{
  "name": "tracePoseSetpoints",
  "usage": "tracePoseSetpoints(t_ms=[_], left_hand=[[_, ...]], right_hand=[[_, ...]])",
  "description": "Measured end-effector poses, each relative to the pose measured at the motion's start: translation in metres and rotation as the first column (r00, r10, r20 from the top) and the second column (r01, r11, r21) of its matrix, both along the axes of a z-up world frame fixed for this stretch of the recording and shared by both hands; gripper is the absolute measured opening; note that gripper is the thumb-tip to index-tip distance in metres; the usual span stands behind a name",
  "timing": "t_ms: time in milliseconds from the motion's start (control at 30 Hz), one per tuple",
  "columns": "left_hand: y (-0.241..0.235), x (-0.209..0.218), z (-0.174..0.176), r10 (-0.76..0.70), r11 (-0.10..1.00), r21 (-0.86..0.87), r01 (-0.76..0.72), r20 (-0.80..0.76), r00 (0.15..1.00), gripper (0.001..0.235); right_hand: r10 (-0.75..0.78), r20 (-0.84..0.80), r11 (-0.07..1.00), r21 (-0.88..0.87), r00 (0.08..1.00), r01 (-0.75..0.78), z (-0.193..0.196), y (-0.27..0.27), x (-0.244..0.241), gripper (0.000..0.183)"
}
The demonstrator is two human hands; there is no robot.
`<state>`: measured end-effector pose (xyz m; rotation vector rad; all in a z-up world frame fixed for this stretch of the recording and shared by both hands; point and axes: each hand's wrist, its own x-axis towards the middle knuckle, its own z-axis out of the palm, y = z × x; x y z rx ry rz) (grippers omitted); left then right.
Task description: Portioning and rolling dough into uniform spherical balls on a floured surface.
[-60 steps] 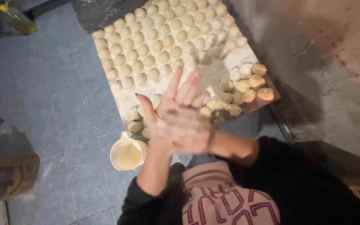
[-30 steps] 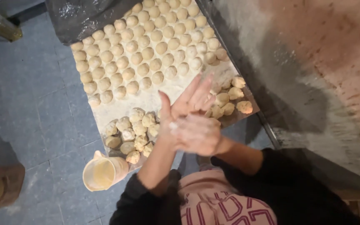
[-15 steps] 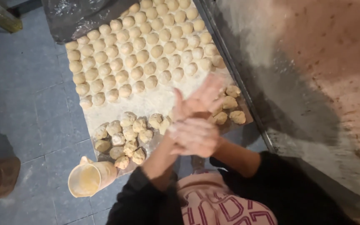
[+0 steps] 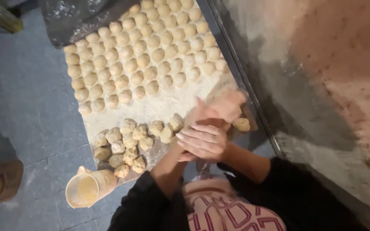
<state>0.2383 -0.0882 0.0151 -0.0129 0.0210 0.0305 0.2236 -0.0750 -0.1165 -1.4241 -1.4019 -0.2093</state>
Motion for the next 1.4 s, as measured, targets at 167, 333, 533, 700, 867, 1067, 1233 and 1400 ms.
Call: tracePoseSetpoints(t_ms=[167,333,533,700,867,1067,1233,1400], left_hand=[[0.014,-0.013,-0.052,-0.17,0.944,-0.194,0.265,0.402,0.9,0.091],[-0.003,0.006,-0.08,0.232,0.609,0.658,-0.443,0.386,0.893,0.057],[0.022,0.007,-0.123,0.649,-0.566,0.808,0.166,0.313,0.693,0.079],[0.017,-0.081,-0.141,0.709,-0.658,0.519,0.545,0.185,0.68,0.073],[-0.002,-0.16,-0.147,0.84,-0.466,0.694,0.55,0.151,0.521,0.058],[-0.012,-0.195,-0.14,0.917,-0.316,0.752,0.579,0.086,0.39,0.048],[-0.019,-0.2,-0.145,0.92,-0.312,0.757,0.574,0.088,0.383,0.047],[-0.018,-0.196,-0.137,0.917,-0.312,0.782,0.54,0.101,0.385,0.047]], right_hand=[[-0.073,-0.169,0.996,-0.062,0.983,0.064,0.019,-0.007,0.016,0.03],[-0.161,-0.327,0.982,-0.148,0.931,0.118,-0.009,-0.054,0.084,0.034],[-0.254,-0.494,0.952,-0.278,0.831,0.126,-0.05,-0.089,0.167,0.043],[-0.305,-0.593,0.929,-0.358,0.745,0.095,-0.069,-0.055,0.22,0.051],[-0.463,0.009,0.77,-0.49,0.886,0.407,-0.111,-0.042,0.285,0.069],[-0.454,0.073,0.677,-0.619,0.888,0.397,-0.136,-0.044,0.288,0.066],[-0.492,0.108,0.588,-0.691,0.864,0.421,-0.123,-0.044,0.291,0.05],[-0.428,0.048,0.776,-0.492,0.903,0.394,-0.137,-0.103,0.291,0.043]])
